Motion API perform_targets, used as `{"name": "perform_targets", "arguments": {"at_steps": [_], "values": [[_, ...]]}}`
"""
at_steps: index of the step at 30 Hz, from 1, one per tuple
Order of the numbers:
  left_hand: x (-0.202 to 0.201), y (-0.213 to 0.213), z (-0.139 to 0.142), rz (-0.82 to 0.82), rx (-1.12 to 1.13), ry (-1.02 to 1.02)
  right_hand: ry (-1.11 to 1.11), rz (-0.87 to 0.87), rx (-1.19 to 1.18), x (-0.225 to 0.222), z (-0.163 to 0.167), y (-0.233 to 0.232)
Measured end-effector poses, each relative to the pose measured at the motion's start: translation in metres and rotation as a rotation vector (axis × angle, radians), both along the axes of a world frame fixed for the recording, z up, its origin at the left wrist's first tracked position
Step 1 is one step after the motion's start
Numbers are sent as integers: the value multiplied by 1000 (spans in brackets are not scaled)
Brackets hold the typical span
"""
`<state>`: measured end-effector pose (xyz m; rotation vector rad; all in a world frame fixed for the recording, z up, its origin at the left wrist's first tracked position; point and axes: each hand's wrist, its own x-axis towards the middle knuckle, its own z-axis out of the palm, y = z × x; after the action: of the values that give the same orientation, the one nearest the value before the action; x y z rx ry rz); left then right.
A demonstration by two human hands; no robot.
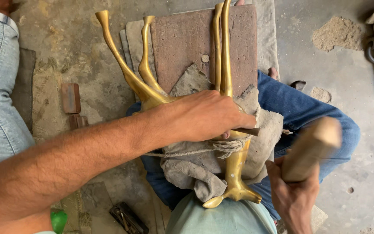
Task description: The person ties a rope around a brass deer figurine resting on cloth on their lap, then holds a metal punch against the figurine's body and strikes the punch with a wooden mallet, repositioning the punch repeatedly to work the brass surface.
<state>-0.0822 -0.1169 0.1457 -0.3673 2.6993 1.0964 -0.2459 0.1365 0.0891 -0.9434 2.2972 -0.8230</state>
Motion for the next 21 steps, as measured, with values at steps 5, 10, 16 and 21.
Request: {"name": "perform_targets", "arguments": {"at_steps": [5,10,16,21], "values": [[16,3,-8,172,114,48,-60,24,-91,-6,29,-33],[32,7,-22,266,69,272,340,325,-14,-16,61,-67],[49,12,-24,463,101,242,272,176,17,-15,83,-82],[55,18,-20,492,108,388,152,155,-72,-14,95,-94]]}}
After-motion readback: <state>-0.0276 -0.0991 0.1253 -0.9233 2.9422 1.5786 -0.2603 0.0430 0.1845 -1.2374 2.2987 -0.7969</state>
